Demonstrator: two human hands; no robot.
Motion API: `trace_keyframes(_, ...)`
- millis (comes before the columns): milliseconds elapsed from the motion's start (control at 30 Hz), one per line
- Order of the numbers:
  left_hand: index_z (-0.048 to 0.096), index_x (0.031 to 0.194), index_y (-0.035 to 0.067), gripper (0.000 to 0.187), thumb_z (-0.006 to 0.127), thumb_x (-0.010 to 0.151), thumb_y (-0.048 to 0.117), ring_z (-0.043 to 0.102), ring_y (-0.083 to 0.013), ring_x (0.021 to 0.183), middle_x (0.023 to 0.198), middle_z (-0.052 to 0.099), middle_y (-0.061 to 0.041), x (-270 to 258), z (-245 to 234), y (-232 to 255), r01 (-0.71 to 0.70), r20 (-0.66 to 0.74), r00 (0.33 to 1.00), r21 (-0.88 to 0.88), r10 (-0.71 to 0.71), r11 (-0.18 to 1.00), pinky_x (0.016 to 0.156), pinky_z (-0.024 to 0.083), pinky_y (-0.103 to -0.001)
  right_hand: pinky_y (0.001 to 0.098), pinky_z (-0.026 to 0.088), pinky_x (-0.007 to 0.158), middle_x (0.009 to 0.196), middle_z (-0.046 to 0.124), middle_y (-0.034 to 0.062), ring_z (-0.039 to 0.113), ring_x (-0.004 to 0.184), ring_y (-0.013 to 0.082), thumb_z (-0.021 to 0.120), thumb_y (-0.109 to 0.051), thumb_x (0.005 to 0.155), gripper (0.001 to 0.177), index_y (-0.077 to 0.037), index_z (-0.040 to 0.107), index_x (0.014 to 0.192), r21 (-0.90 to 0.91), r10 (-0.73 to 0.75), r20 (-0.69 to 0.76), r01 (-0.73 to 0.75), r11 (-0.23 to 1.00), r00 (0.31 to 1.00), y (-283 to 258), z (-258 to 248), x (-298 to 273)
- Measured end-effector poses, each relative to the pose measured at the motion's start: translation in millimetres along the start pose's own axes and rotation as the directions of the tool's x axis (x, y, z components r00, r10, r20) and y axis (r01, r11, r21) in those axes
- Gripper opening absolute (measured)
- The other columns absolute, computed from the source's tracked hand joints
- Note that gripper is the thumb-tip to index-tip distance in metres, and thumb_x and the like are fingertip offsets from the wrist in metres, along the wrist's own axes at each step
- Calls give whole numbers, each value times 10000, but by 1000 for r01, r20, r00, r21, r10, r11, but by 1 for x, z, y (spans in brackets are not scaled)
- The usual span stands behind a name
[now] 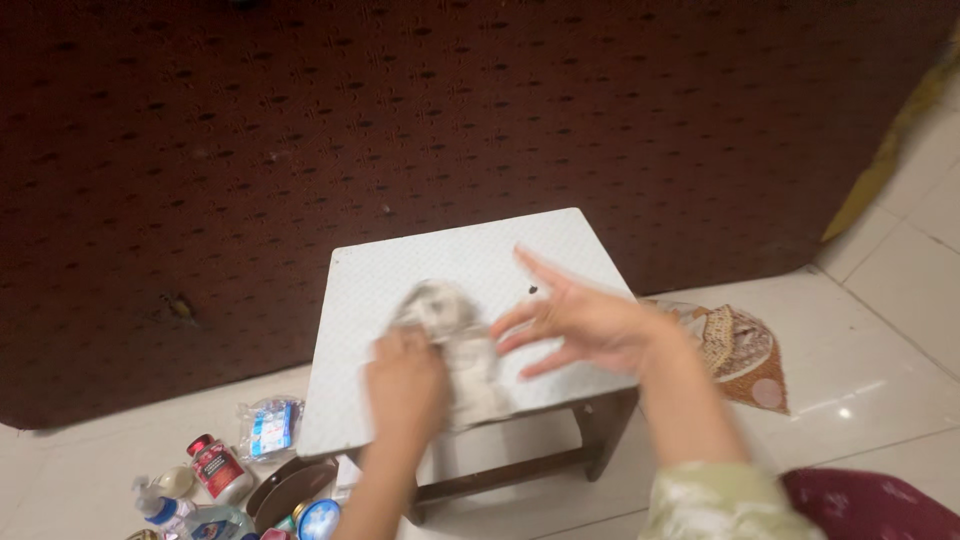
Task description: The person cleans a small wooden stool with a white top by spraying it with a cleaning solution and wiping it with a cloth.
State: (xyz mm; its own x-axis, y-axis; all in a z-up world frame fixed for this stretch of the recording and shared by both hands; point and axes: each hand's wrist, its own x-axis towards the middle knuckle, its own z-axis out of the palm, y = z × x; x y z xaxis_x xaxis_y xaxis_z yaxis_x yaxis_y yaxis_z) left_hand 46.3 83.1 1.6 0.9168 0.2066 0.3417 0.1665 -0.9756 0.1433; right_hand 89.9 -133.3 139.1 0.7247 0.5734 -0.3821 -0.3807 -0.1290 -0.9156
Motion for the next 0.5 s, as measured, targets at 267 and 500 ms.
trace_keyframes(267, 682, 1117, 81, 258, 578, 916, 206, 546, -355, 1115, 1182, 621, -139, -10, 8, 125, -443, 57, 865, -379, 499, 812, 910, 451, -505, 369, 671, 659, 1205, 712, 136, 728, 787, 165, 607, -238, 903, 848, -222, 156, 1621, -241, -234, 7, 229, 943, 972, -55, -34, -62)
trace_keyframes(500, 665, 1022, 52, 207, 563, 936, 211, 606, -367, 965, 1015, 674, -183, -7, -13, -73, 192, -194, 963, 0, -189, 981, 853, 491, -491, 404, 668, 652, 1241, 674, 174, 721, 690, 153, 615, -170, 905, 930, -237, 32, 1626, 42, -292, 140, 289, 957, 946, -39, -48, -42)
